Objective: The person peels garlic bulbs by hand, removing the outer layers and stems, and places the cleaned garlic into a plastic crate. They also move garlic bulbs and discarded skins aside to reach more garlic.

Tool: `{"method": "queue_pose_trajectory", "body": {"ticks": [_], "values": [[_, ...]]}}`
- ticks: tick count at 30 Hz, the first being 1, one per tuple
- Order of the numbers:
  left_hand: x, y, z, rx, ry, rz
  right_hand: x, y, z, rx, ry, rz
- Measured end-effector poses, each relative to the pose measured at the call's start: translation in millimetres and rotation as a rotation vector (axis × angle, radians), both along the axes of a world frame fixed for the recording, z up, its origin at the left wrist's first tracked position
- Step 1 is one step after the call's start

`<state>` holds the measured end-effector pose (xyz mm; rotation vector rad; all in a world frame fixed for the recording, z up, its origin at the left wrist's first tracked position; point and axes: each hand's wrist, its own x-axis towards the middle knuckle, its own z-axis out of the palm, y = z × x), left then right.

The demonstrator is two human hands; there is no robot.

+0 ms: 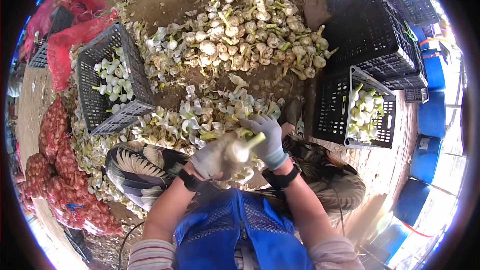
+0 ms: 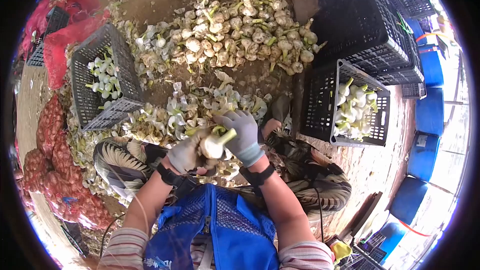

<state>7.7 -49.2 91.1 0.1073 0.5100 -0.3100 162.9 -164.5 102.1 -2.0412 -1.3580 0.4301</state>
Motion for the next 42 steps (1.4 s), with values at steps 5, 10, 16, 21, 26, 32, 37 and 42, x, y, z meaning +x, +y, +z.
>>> {"method": "queue_pose_trajectory", "body": {"ticks": [5, 10, 16, 21, 26, 32, 37, 42], "values": [[10, -12, 12, 0.16, 0.129, 0.011, 11, -8, -20, 0.321, 0.373, -0.247], [12, -18, 19, 0.943, -0.042, 0.137, 1, -40, -19, 0.224, 1.377, -0.16], [18, -11, 23, 0.73, 0.373, 0.38, -15, -29, -25, 0.253, 1.162, -0.41], [-17, -12, 44, 1.517, 0.241, 0.372, 8, -54, -87, 0.345, 0.988, -0.491], [-46, 30, 47, 1.191, 0.381, 0.837, 1, -37, -44, 0.472, 1.727, -0.978], [-17, 12, 26, 1.82, 0.137, -0.267, -16, -24, -29, 0.414, 1.275, -0.759], [17, -18, 14, 1.141, -0.002, 0.008, -10, -35, -56, 0.306, 0.754, -0.427], [18, -28, 21, 0.947, -0.026, 0.139, -5, -28, -13, 0.367, 1.136, -0.34]]}}
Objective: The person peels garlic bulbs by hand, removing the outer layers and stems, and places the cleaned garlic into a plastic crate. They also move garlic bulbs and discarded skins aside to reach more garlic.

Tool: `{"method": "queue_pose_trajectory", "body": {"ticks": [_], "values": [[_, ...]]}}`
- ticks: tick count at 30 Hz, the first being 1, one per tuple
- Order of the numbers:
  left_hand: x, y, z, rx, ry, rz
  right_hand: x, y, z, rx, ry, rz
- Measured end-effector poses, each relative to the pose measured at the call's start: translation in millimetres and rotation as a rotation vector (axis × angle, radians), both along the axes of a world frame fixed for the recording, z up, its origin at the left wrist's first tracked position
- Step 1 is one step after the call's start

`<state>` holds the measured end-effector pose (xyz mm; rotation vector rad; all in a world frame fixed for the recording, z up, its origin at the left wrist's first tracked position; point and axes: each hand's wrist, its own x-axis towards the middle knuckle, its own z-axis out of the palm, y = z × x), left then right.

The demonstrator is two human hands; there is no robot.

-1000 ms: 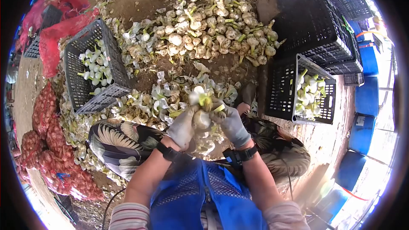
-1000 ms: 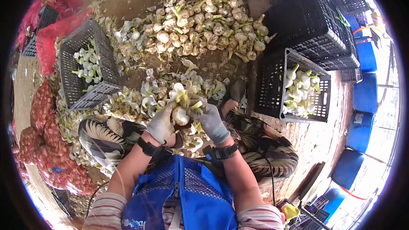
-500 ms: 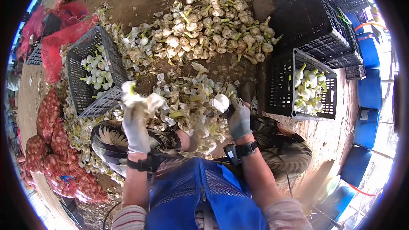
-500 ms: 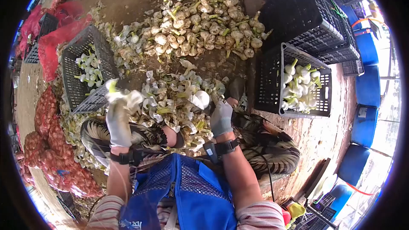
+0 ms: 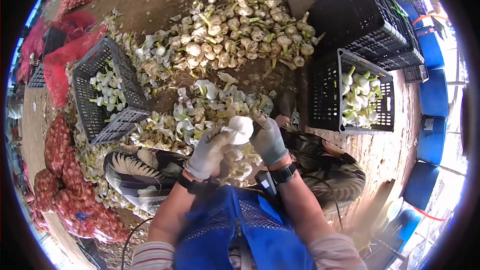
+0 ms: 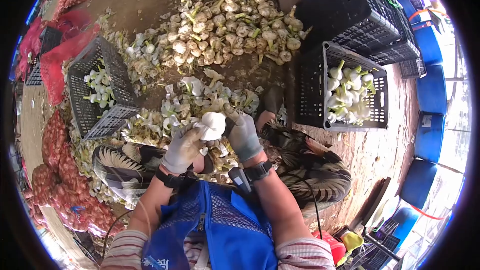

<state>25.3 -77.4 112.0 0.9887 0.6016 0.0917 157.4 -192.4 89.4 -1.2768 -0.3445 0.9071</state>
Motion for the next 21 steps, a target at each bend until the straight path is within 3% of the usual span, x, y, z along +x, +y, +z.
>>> {"method": "queue_pose_trajectory", "body": {"ticks": [2, 3, 6, 7, 8, 10, 11, 12, 14, 16, 18, 19, 21], "values": [[0, 0, 1, -0.347, -0.086, 0.176, 1, 6, -1, 0.217, 0.799, -0.123], [-2, 1, 0, -0.344, -0.096, 0.144, 0, 6, 6, 0.123, 0.576, -0.088], [3, 1, 8, -0.361, -0.121, 0.105, 4, 7, 21, 0.229, 0.757, -0.147], [6, -1, 16, -0.287, -0.132, 0.084, 2, 7, 17, 0.179, 0.57, -0.131], [9, 1, 18, -0.292, -0.13, 0.079, 0, 4, 4, -0.243, -0.281, -0.07], [10, 13, 20, -0.327, -0.543, -0.052, 7, 2, -34, -0.031, 0.516, -0.35], [1, 14, 28, 0.213, -0.11, -0.014, 18, -10, -40, 0.237, 1.099, -0.402], [11, 25, 21, -0.451, -0.344, 0.056, 20, -12, -33, 0.287, 1.105, -0.39], [18, 35, 4, -0.249, -0.218, 0.178, 37, -10, -12, 0.177, 1.016, -0.527], [7, 47, -24, -0.241, -0.128, 0.241, 63, -23, 0, 0.016, 0.094, -0.58], [1, 55, -36, -0.231, 0.009, 0.293, 106, -49, 13, 1.019, 0.735, -0.453], [2, 54, -33, -0.131, 0.145, 0.288, 106, -47, 10, 1.018, 0.734, -0.451], [6, 54, -45, 0.003, 0.203, 0.275, 99, -39, 5, 0.736, 0.64, -0.618]]}}
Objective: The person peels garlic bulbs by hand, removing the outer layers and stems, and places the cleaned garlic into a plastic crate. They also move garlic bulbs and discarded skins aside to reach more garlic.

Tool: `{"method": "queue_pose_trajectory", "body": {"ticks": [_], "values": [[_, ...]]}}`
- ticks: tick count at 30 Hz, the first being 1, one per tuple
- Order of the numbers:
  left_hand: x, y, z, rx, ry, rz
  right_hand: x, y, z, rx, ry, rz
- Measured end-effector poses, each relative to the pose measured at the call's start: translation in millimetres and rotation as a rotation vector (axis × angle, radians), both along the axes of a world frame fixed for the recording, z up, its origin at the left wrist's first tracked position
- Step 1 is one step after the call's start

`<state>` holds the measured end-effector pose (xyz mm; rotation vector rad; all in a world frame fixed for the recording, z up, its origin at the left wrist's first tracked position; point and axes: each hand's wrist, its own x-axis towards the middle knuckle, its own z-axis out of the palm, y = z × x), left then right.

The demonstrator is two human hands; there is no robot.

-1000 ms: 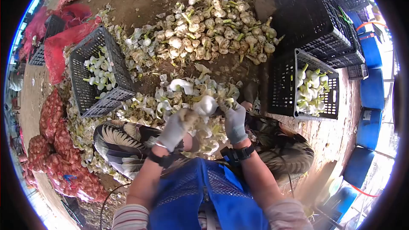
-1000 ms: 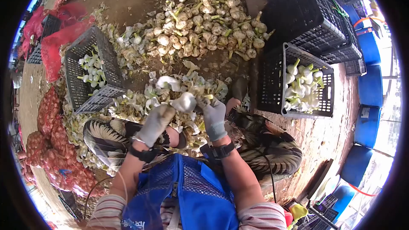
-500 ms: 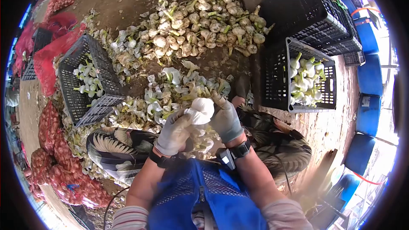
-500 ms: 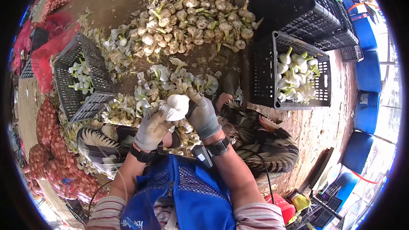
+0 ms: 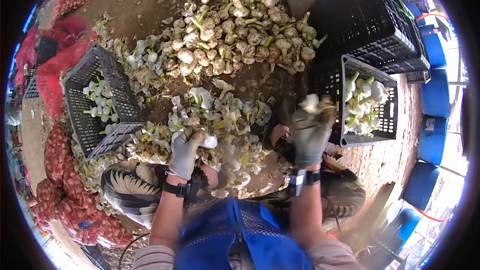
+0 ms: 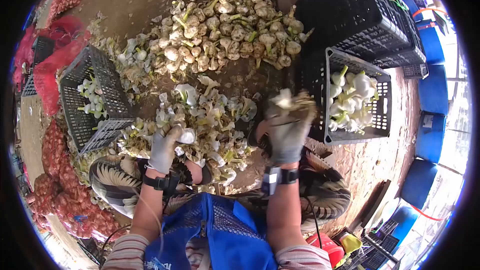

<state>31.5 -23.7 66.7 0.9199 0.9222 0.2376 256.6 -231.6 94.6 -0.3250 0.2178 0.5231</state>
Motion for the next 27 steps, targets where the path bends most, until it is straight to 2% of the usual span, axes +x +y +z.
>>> {"method": "queue_pose_trajectory", "body": {"ticks": [1, 2, 3, 4, 5, 7, 9, 11, 12, 14, 15, 17, 18, 20, 21, 23, 25, 26, 27], "values": [[5, 1, -1, 0.128, 0.087, -0.026, -4, 7, -15, 0.079, 0.065, 0.305], [9, 1, -1, 0.185, 0.118, -0.041, -18, 16, -32, -0.853, -0.189, 0.521], [20, -1, 10, 0.27, 0.193, -0.035, -30, 10, -112, -1.34, -0.853, 0.688], [22, -2, -2, 0.293, 0.186, -0.045, -43, 30, -115, -1.593, -1.197, 0.716], [20, -2, -15, 0.316, 0.18, -0.058, -47, 42, -138, -1.615, -1.326, 0.678], [19, 1, -24, 0.283, 0.267, -0.106, -27, 79, -180, -1.521, -1.18, 0.548], [21, 0, -33, 0.476, 0.252, -0.133, 4, 138, -154, -1.545, -1.021, 0.569], [25, 4, -40, 0.578, 0.255, -0.15, 28, 194, -137, -1.599, -1.264, 0.222], [25, 6, -41, 0.535, 0.28, -0.123, 40, 216, -142, -1.59, -1.258, 0.231], [23, 11, -46, 0.468, 0.357, -0.124, 55, 247, -153, -1.742, -1.425, 0.555], [25, 15, -40, 0.468, 0.364, -0.12, 57, 253, -156, -1.735, -1.425, 0.561], [35, 23, -22, 0.28, 0.336, -0.07, 63, 256, -165, -1.675, -1.243, 0.824], [32, 26, -28, 0.405, 0.306, -0.089, 54, 243, -173, -1.509, -1.172, 0.665], [29, 27, -40, 0.419, 0.232, -0.017, 33, 212, -165, -1.088, -1.056, 0.7], [30, 27, -41, 0.445, 0.159, 0.046, 23, 195, -115, -0.898, -1.063, 0.783], [31, 26, -26, 0.38, 0.085, 0.081, -4, 171, -89, -0.835, -1.022, 0.738], [22, 25, -18, 0.321, -0.001, -0.104, -24, 153, -75, -0.698, -1.149, 0.722], [19, 22, -13, 0.347, 0.041, -0.121, -33, 146, -67, -0.695, -1.16, 0.716], [16, 18, -11, 0.355, 0.032, -0.118, -43, 143, -55, -0.543, -0.569, 0.707]]}}
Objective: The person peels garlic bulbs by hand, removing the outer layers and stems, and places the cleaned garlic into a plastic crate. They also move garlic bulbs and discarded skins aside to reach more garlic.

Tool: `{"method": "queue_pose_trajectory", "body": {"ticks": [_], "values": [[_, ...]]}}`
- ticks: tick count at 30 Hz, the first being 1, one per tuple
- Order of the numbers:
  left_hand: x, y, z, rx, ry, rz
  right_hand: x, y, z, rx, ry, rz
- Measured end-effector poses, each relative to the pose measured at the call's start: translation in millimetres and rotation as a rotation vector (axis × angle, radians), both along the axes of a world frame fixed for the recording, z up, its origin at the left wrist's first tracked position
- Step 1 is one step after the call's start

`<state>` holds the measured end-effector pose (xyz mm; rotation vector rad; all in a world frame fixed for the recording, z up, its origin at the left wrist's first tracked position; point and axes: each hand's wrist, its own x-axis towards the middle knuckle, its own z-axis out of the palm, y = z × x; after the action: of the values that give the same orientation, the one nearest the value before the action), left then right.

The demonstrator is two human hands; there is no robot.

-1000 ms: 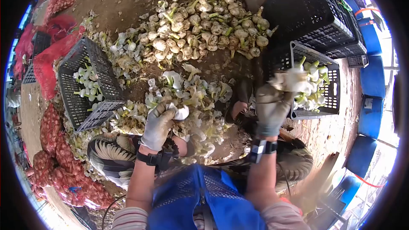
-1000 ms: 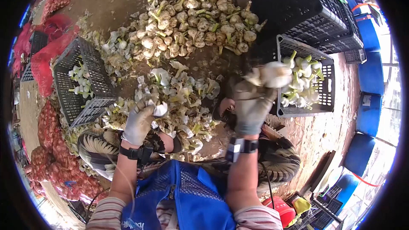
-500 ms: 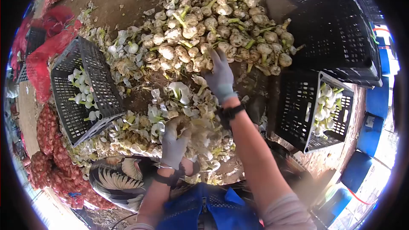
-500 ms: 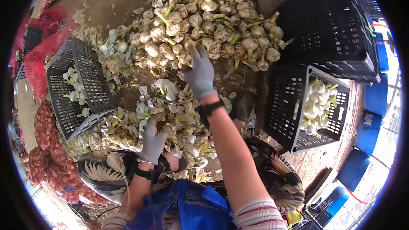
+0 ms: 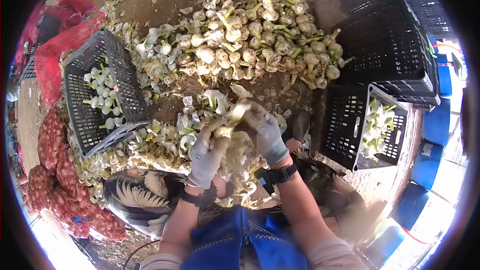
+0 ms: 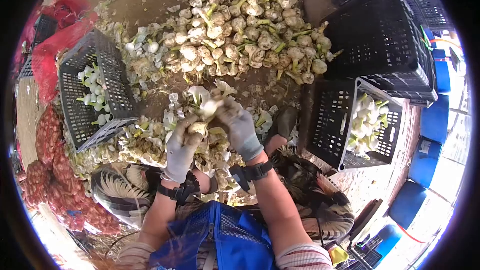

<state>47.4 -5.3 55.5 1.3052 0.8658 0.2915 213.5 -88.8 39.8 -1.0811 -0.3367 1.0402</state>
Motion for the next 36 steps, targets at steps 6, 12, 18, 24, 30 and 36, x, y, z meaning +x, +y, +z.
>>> {"method": "queue_pose_trajectory", "body": {"ticks": [6, 12, 18, 24, 30, 36], "values": [[-13, -13, 26, 0.652, 0.062, -0.026, -50, -29, 11, -0.452, 0.197, -0.11], [-24, -30, 43, 0.793, 0.014, -0.082, -72, -37, 27, -0.41, -0.178, -0.091], [-29, -36, 58, 0.524, -0.036, -0.019, -74, -61, 48, -0.285, -0.307, -0.066], [-30, -41, 67, 0.923, -0.105, -0.074, -67, -61, 83, -0.243, -0.382, 0.106], [-38, -35, 63, -0.53, -0.365, 0.104, -61, -67, 71, -0.182, -0.4, 0.151], [-39, -39, 77, -0.865, -0.176, 0.145, -60, -69, 68, -0.128, -0.892, 0.071]]}}
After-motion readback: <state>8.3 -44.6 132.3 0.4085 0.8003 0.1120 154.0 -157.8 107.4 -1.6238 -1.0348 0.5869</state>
